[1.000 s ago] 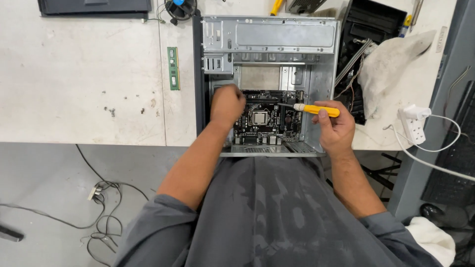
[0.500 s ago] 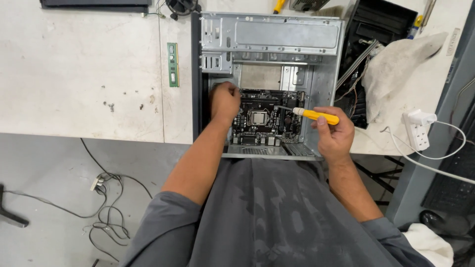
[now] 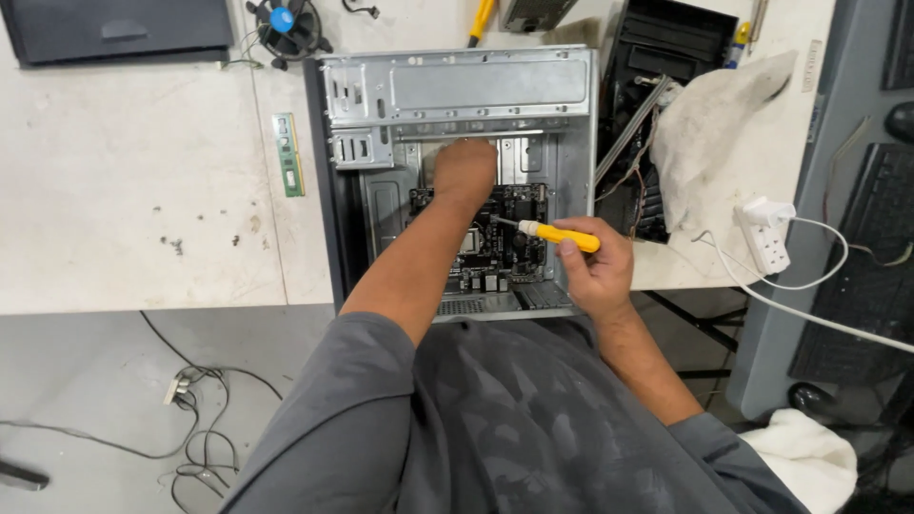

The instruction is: Securing a motherboard into a computer case using a screwdriver, followed by installing a RAM module and a CPU cooler.

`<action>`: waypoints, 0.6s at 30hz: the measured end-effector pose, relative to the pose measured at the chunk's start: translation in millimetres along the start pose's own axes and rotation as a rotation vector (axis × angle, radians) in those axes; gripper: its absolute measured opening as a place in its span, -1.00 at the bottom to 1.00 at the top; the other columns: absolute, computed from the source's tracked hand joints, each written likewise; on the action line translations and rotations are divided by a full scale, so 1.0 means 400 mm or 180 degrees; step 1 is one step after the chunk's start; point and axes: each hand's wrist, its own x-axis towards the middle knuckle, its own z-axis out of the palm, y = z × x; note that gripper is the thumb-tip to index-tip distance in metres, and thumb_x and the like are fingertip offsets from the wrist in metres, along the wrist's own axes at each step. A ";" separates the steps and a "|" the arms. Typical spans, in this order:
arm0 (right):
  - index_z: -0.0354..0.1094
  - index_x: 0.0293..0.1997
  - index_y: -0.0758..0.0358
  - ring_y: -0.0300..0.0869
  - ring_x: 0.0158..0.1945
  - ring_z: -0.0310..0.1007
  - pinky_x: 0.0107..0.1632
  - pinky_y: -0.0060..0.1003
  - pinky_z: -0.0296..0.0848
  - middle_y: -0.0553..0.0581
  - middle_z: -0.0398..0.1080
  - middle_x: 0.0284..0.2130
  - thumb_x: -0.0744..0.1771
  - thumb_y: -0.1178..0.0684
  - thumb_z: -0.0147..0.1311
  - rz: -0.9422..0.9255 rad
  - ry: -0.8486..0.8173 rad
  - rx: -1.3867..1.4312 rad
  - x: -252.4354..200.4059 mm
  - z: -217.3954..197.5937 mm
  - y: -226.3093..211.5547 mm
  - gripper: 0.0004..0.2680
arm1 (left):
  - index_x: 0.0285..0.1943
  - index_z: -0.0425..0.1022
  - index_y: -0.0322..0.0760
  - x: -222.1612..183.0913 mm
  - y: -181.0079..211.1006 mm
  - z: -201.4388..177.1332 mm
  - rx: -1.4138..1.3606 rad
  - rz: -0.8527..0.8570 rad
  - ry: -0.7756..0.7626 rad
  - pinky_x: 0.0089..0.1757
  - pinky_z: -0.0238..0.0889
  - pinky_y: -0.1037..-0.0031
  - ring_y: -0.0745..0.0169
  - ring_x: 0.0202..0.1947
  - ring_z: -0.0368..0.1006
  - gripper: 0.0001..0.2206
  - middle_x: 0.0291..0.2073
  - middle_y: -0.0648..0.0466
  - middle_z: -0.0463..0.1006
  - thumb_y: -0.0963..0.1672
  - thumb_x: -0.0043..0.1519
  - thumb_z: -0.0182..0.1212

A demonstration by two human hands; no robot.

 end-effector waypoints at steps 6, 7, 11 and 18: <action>0.38 -0.23 0.39 -0.21 -0.63 0.24 -0.48 -0.36 0.26 0.15 0.32 -0.69 0.28 0.14 -0.05 -0.0064 0.0024 0.0077 -0.002 -0.002 0.012 -0.86 | -0.35 0.48 -0.38 -0.026 0.012 -0.119 -0.0837 -0.0303 -0.0504 -0.35 0.39 0.17 -0.03 -0.36 0.47 -0.89 -0.50 -0.08 0.45 -0.19 0.07 0.09; 0.38 -0.23 0.39 -0.21 -0.63 0.24 -0.48 -0.36 0.26 0.15 0.32 -0.69 0.28 0.14 -0.05 -0.0055 0.0013 0.0095 0.000 -0.004 0.011 -0.86 | -0.35 0.48 -0.38 -0.042 0.001 -0.136 -0.0829 -0.0323 -0.0511 -0.35 0.39 0.17 -0.03 -0.36 0.47 -0.89 -0.50 -0.08 0.45 -0.19 0.07 0.09; 0.37 -0.24 0.41 -0.23 -0.65 0.20 -0.50 -0.38 0.24 0.15 0.30 -0.70 0.29 0.13 -0.05 -0.0065 -0.0004 0.0125 -0.001 -0.005 0.002 -0.86 | -0.28 0.51 -0.30 -0.122 -0.073 -0.160 -0.2137 -0.1671 -0.0432 -0.25 0.34 0.22 -0.02 -0.29 0.46 -0.77 -0.42 -0.03 0.50 -0.08 -0.04 0.15; 0.36 -0.23 0.43 -0.27 -0.66 0.19 -0.51 -0.42 0.23 0.15 0.30 -0.69 0.29 0.13 -0.06 -0.0046 0.0013 0.0194 -0.005 -0.006 0.004 -0.85 | -0.17 0.40 -0.43 -0.229 -0.138 -0.151 -0.3813 -0.3304 0.0165 -0.37 0.27 0.43 0.32 -0.46 0.31 -0.73 -0.48 0.06 0.36 -0.13 0.02 0.07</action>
